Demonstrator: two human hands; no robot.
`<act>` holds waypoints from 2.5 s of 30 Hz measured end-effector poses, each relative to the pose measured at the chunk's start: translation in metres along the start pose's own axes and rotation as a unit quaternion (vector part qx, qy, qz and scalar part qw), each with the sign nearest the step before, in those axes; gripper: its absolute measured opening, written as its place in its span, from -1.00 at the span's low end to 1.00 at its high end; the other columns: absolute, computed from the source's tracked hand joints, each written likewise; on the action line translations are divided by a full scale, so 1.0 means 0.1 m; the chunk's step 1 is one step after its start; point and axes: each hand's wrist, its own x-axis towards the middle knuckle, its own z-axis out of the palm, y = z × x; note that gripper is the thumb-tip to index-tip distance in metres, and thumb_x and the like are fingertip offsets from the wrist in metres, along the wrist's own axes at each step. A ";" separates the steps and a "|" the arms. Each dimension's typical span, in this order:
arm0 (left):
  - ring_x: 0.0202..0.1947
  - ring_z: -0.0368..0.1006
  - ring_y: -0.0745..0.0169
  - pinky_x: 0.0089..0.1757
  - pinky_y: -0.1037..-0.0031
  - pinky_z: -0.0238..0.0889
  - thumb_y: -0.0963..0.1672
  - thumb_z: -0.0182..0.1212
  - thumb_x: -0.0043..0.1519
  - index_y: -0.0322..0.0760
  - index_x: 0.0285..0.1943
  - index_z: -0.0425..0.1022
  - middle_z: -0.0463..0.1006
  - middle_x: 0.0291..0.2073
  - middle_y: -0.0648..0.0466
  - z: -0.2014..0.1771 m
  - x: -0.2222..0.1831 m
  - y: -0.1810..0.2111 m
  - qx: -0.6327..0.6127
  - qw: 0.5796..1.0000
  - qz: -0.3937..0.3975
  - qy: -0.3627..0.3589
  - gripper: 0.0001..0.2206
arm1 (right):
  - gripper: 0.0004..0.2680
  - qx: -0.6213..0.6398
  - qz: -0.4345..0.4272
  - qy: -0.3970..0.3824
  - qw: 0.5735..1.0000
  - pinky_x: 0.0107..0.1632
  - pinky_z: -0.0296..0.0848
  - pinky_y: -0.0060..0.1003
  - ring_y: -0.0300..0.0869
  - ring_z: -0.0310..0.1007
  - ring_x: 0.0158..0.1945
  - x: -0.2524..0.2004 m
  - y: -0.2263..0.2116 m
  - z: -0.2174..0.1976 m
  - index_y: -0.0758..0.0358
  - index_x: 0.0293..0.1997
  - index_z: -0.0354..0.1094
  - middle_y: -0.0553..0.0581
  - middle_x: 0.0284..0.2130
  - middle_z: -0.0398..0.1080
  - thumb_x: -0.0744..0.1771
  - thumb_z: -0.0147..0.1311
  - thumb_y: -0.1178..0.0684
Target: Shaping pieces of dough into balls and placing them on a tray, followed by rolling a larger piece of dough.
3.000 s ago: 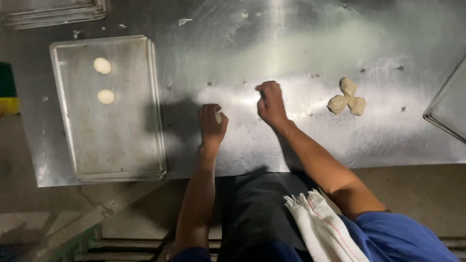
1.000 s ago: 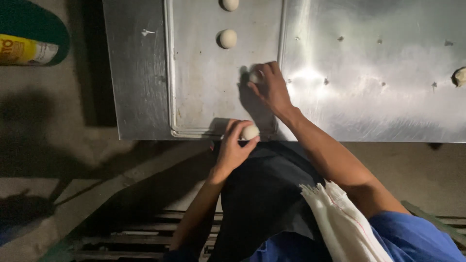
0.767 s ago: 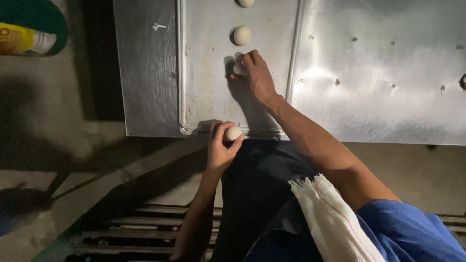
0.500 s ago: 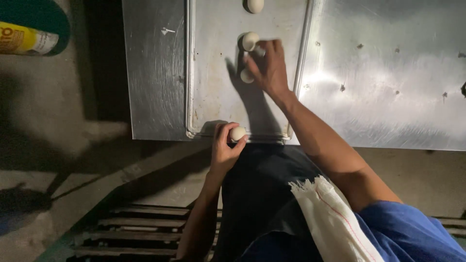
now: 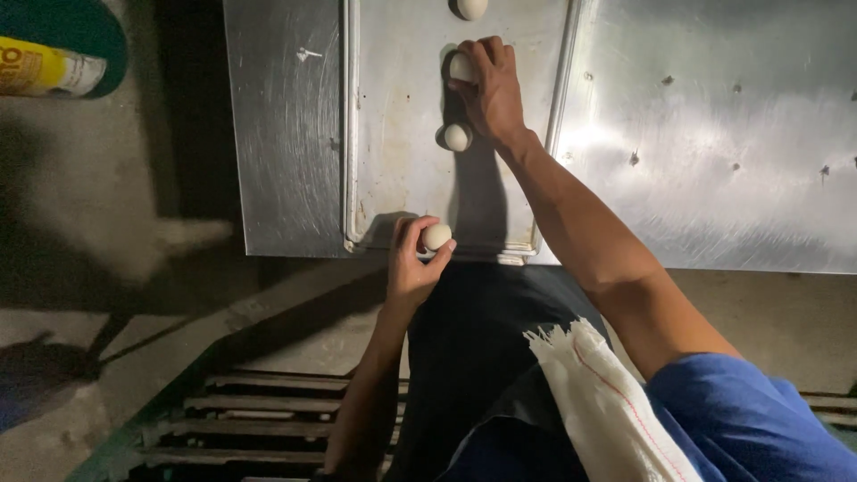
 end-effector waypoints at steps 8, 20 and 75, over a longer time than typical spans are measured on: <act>-0.19 0.43 0.15 -0.22 0.41 0.35 -0.16 0.43 0.17 -0.27 0.11 0.45 0.45 -0.12 0.00 0.08 0.06 -0.05 0.002 1.000 0.014 0.005 -0.65 | -0.62 0.043 0.001 0.041 0.998 0.23 0.41 -0.05 0.11 0.30 0.20 -0.56 -0.43 -0.34 0.27 0.31 0.27 0.21 0.15 0.27 0.34 0.24 0.26; -0.08 0.40 -0.17 -0.11 0.17 0.33 -0.19 0.43 0.14 -0.31 0.07 0.37 0.34 -0.07 -0.12 0.46 0.45 0.15 0.111 0.983 0.136 0.049 -0.63 | -0.64 0.092 0.001 0.003 0.996 0.16 0.36 -0.02 0.17 0.31 0.12 -0.96 -0.31 -0.80 0.26 0.25 0.29 0.29 0.11 0.26 0.32 0.25 0.16; -0.32 0.31 0.35 -0.27 0.56 0.29 -0.35 0.18 0.19 -0.36 0.16 0.54 0.35 -0.15 0.03 3.76 0.63 -0.50 0.150 0.977 0.111 0.101 -0.65 | -0.62 0.160 0.337 0.031 0.927 -0.03 0.44 -0.16 0.03 0.42 -0.15 -4.24 3.16 -4.10 0.26 0.26 0.30 0.22 -0.14 0.37 0.28 0.17 0.18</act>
